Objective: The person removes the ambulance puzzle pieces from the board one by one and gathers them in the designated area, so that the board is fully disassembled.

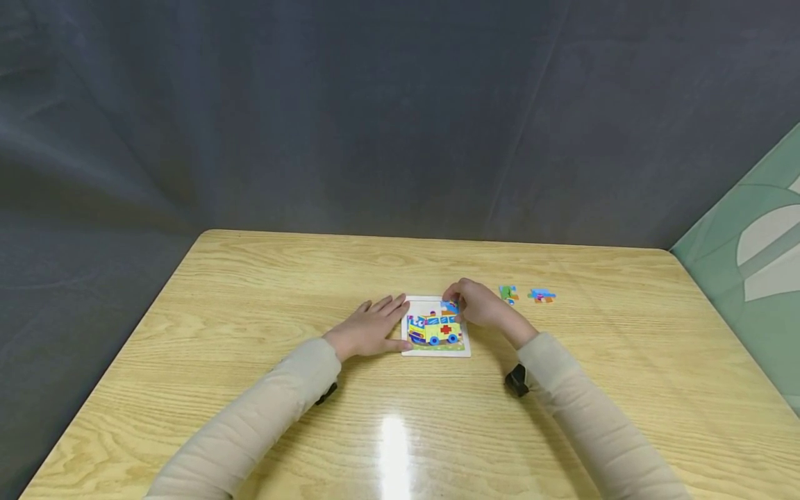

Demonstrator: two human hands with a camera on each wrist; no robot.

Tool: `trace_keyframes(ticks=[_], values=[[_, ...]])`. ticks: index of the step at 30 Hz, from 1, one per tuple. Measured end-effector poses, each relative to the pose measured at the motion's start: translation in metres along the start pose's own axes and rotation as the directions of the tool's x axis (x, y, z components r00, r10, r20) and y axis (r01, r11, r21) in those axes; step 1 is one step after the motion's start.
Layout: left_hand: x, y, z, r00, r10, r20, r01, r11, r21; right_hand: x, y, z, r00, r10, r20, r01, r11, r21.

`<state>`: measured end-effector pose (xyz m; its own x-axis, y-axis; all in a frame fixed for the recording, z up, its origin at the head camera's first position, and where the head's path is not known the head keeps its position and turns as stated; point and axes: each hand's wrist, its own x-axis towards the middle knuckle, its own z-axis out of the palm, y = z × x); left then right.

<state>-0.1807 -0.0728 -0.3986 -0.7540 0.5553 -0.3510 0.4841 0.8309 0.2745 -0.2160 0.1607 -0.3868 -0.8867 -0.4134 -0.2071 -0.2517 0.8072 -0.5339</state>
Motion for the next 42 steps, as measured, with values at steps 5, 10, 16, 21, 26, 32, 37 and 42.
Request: trace_keyframes(ticks=[5, 10, 16, 21, 26, 32, 37, 42], values=[[0.000, 0.000, 0.000, 1.000, 0.002, -0.006, -0.002, 1.000, -0.003, 0.000, 0.002, 0.000, 1.000, -0.025, -0.001, 0.025, 0.999, 0.025], [0.001, -0.001, 0.000, 1.000, 0.002, -0.006, -0.002, 1.000, 0.000, 0.001, 0.011, 0.001, 0.994, -0.109, -0.012, 0.110, 0.994, 0.024], [0.000, 0.000, 0.000, 1.000, 0.005, -0.005, -0.005, 1.000, 0.002, 0.000, 0.006, -0.003, 0.992, -0.127, 0.014, 0.127, 0.991, 0.031], [-0.001, 0.001, 0.000, 1.000, 0.006, -0.003, -0.006, 1.000, 0.003, -0.002, 0.003, -0.003, 0.995, -0.104, 0.007, 0.103, 0.993, 0.050], [-0.001, 0.001, 0.001, 1.000, 0.005, -0.008, -0.005, 1.000, 0.001, -0.003, 0.003, -0.003, 0.996, -0.083, -0.006, 0.084, 0.991, 0.109], [-0.002, 0.001, 0.001, 1.000, 0.001, -0.005, -0.001, 1.000, 0.001, -0.006, 0.002, -0.004, 0.998, -0.064, -0.016, 0.066, 0.986, 0.150], [-0.002, 0.002, 0.000, 1.000, 0.001, -0.003, -0.001, 1.000, -0.003, -0.009, 0.007, -0.007, 0.997, -0.068, -0.034, 0.074, 0.970, 0.233], [-0.002, 0.002, -0.001, 1.000, 0.004, 0.000, -0.004, 1.000, -0.005, -0.014, 0.012, -0.017, 0.999, -0.017, -0.038, 0.029, 0.939, 0.343]])
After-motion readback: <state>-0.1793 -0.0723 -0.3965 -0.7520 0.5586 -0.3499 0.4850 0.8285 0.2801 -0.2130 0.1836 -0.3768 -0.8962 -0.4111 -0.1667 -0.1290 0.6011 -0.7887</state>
